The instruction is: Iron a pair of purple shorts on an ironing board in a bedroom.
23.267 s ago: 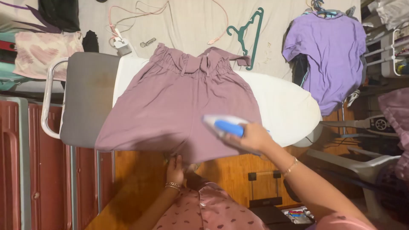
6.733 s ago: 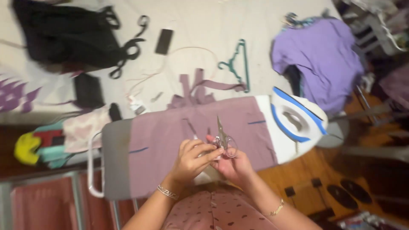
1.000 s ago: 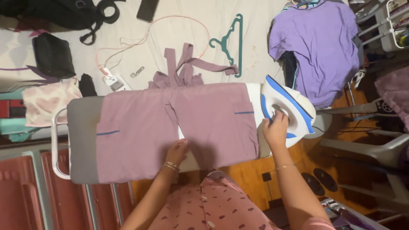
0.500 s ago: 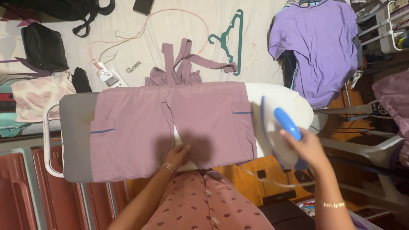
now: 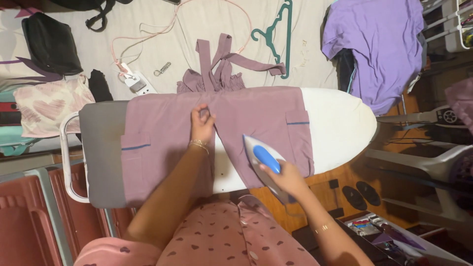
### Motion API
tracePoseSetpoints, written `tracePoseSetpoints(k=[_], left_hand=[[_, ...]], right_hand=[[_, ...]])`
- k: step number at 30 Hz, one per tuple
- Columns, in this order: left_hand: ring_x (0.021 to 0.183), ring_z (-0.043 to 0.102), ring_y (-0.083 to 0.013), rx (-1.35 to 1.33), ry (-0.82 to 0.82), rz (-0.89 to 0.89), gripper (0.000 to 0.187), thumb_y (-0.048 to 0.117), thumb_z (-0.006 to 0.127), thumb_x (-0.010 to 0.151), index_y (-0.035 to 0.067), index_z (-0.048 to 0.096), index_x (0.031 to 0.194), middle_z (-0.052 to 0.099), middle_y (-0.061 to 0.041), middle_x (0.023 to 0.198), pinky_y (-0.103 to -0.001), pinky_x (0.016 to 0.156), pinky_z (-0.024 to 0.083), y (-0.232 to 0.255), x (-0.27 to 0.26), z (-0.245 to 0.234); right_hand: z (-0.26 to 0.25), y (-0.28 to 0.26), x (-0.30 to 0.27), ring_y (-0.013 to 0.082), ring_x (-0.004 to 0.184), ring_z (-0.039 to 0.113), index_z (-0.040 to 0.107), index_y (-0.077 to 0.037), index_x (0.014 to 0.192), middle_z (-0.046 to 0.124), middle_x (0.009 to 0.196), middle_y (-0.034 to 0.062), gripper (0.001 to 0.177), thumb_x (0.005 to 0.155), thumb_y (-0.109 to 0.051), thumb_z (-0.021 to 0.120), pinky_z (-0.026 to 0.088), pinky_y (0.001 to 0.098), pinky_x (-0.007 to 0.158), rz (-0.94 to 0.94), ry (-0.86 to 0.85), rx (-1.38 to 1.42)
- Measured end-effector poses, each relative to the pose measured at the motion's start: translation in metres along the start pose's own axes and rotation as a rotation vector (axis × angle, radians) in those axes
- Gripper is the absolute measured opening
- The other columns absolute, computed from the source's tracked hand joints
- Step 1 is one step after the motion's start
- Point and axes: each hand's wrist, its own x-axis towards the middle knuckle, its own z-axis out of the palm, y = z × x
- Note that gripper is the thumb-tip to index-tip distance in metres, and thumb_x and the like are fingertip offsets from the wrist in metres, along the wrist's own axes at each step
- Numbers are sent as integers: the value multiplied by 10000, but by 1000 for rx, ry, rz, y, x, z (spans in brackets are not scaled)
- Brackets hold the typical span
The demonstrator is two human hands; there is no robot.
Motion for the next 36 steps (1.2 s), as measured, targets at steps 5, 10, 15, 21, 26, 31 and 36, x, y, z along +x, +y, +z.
tracePoseSetpoints(k=[5,10,15,21,26,31,36], left_hand=[[1531,316,-326,107,-162,271,563,-56,599,969,81,415,1483,425,-123,1581,-382,1205,289,32,5,6],[1356,567,-230,541,44,125,419,107,659,964,112,591,1378,646,-102,1375,-345,1112,433,89,-23,25],[1180,626,-195,417,126,293,382,78,742,913,59,664,1287,697,-80,1239,-323,1040,465,67,-23,23],[807,607,-80,-76,312,116,253,-18,731,917,-10,723,1170,713,-42,993,-231,711,501,23,9,-1],[802,629,-75,-163,377,95,192,-23,737,889,11,722,1078,749,-47,1044,-221,697,513,15,25,-5],[861,645,-61,-124,404,-119,187,73,772,880,100,711,1055,735,-5,1039,-265,751,530,30,21,-11],[841,637,-80,-166,355,-167,179,75,781,881,105,713,1044,722,4,1006,-296,787,558,25,27,-20]], right_hand=[[14,-69,48,257,523,669,733,66,927,652,611,162,691,849,-618,677,537,426,525,72,-17,138],[25,-40,36,216,565,728,728,28,922,721,638,149,698,831,-661,664,575,387,544,-18,-33,74],[19,62,-43,233,550,720,762,1,999,714,602,157,695,798,-657,670,567,401,565,64,44,-121],[-30,62,5,194,437,601,679,23,844,598,537,90,605,904,-579,654,481,354,421,333,317,292],[-36,60,11,249,496,613,715,72,884,614,624,145,693,954,-612,622,505,392,471,360,227,348],[-36,15,-22,300,743,774,716,-20,1217,770,780,186,797,746,-663,687,596,397,740,-147,-153,-320],[-32,2,56,214,515,680,726,84,908,673,621,136,787,825,-697,668,541,360,501,129,135,127]])
